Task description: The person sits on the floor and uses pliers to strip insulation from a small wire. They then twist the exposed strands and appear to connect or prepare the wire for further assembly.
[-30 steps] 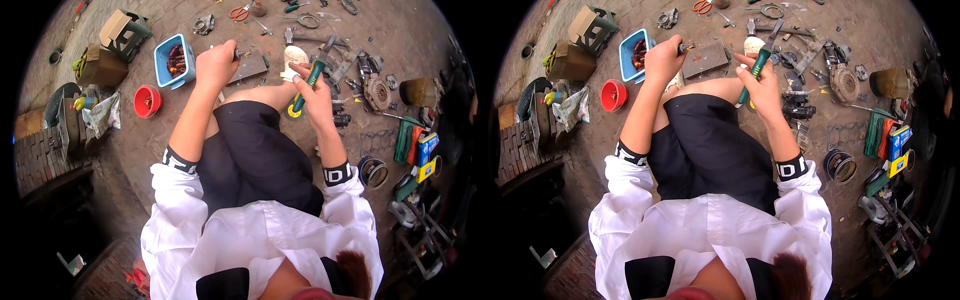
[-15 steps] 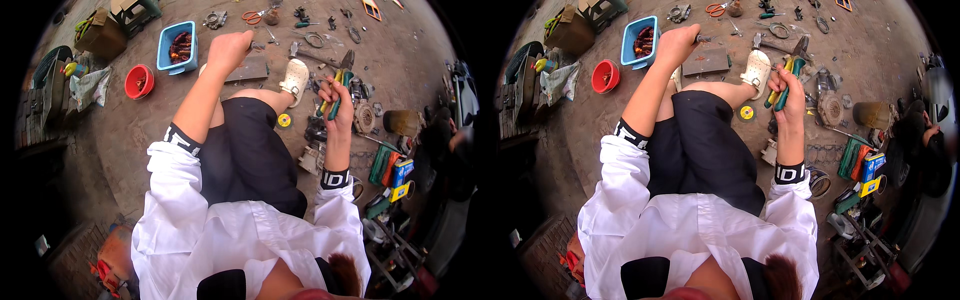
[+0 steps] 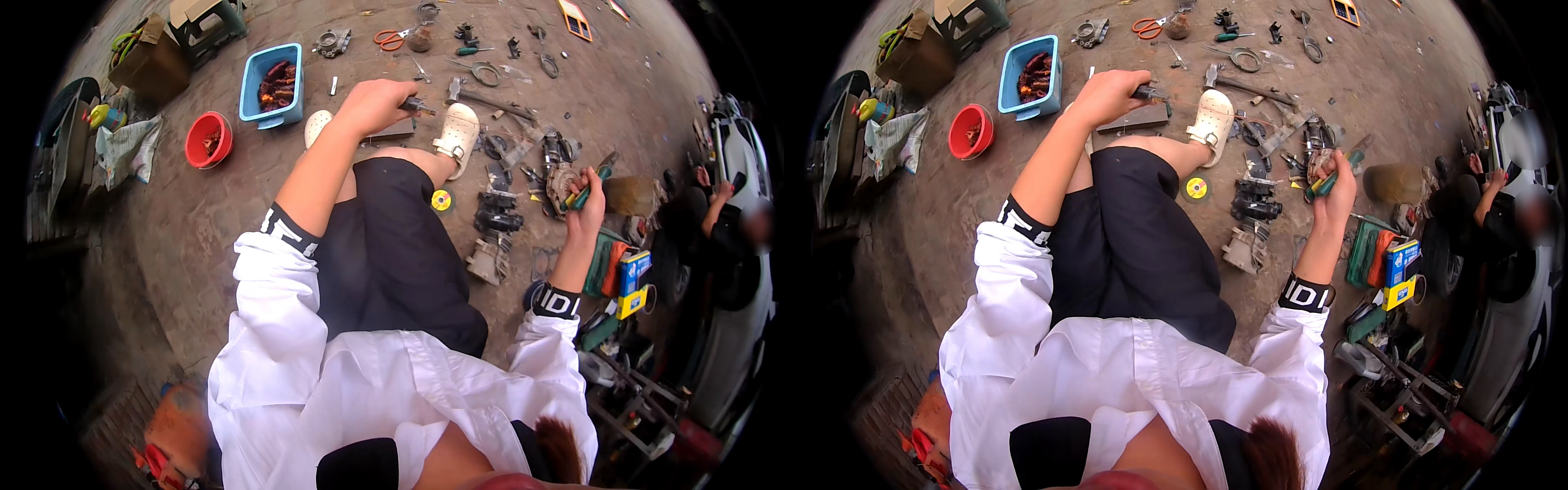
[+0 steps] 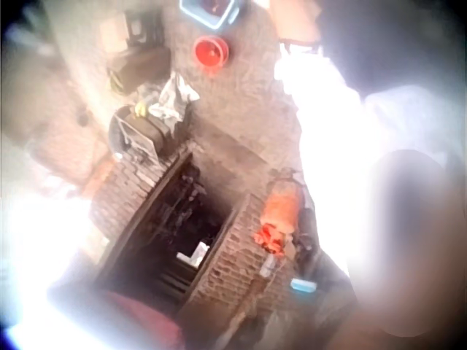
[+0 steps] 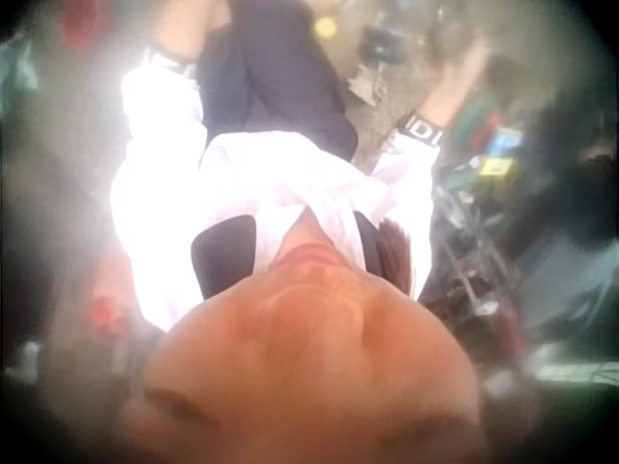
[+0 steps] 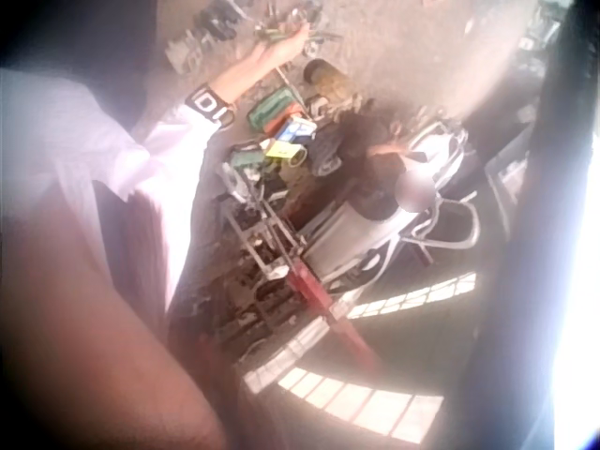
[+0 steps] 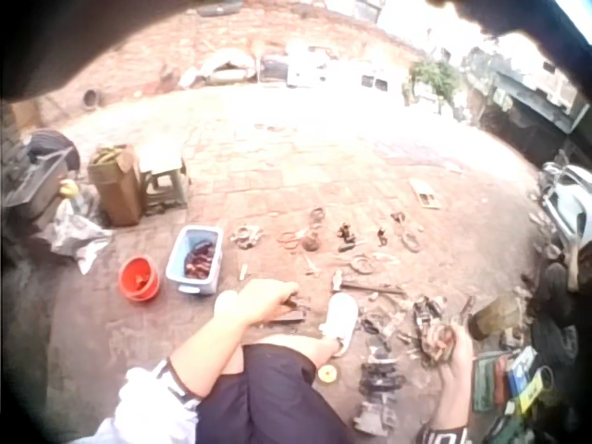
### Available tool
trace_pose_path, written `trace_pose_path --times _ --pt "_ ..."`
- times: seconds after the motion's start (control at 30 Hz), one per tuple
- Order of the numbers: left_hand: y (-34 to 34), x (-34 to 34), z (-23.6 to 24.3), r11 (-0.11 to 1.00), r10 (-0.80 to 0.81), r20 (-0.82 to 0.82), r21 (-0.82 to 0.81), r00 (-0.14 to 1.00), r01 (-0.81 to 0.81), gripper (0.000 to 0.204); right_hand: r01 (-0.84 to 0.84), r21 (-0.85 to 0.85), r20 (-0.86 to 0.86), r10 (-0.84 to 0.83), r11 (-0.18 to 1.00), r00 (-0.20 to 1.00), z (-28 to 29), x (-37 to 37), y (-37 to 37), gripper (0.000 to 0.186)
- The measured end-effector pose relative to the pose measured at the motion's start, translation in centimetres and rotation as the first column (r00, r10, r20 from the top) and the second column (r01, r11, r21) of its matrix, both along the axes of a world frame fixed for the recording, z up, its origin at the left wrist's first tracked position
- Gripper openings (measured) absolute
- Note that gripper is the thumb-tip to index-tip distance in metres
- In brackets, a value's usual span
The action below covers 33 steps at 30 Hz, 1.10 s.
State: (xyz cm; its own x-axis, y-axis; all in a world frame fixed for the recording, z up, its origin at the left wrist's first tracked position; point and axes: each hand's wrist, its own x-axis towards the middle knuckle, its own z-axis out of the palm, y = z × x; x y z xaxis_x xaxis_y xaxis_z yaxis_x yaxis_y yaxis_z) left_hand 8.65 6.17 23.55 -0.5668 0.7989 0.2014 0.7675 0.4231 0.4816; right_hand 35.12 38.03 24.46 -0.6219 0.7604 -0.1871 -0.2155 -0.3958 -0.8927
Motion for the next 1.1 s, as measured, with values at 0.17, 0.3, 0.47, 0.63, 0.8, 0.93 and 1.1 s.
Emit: trace_pose_path --times 0.17,0.3,0.47,0.63,0.8,0.93,1.1 --pt "0.0 3.0 2.1 0.997 -0.052 0.339 0.071 0.939 0.029 0.036 0.137 0.288 0.308 -0.227 0.948 0.924 0.1 2.8 -1.2 0.035" --pt "1.2 5.1 3.1 0.95 -0.138 0.377 0.313 0.916 0.014 0.036 0.203 0.576 0.269 -0.418 0.792 0.868 -1.3 5.6 -2.6 0.033" --pt "1.2 8.4 6.4 0.903 -0.085 0.243 0.428 0.966 -0.028 0.032 -0.025 0.612 0.416 -0.295 0.791 0.86 -2.4 8.4 -6.4 0.026" --pt "-0.2 11.1 8.3 0.852 -0.001 0.249 0.507 0.968 -0.129 0.02 -0.554 0.345 0.796 0.077 0.758 0.6 -5.8 10.8 -10.9 0.032" --pt "-1.4 13.0 7.3 0.869 0.047 0.25 0.467 0.967 -0.163 0.013 -0.703 0.122 0.891 0.234 0.7 0.388 -16.8 12.4 -12.4 0.036" --pt "-2.9 12.8 7.3 0.734 -0.233 0.877 0.442 0.419 -0.516 0.018 -0.567 0.026 0.841 0.288 0.823 0.458 -19.1 11.1 -14.0 0.027" --pt "-4.1 13.0 8.2 0.647 -0.423 0.9 0.381 0.105 -0.661 0.022 -0.663 0.052 0.858 0.306 0.747 0.412 -18.6 9.3 -14.0 0.032"
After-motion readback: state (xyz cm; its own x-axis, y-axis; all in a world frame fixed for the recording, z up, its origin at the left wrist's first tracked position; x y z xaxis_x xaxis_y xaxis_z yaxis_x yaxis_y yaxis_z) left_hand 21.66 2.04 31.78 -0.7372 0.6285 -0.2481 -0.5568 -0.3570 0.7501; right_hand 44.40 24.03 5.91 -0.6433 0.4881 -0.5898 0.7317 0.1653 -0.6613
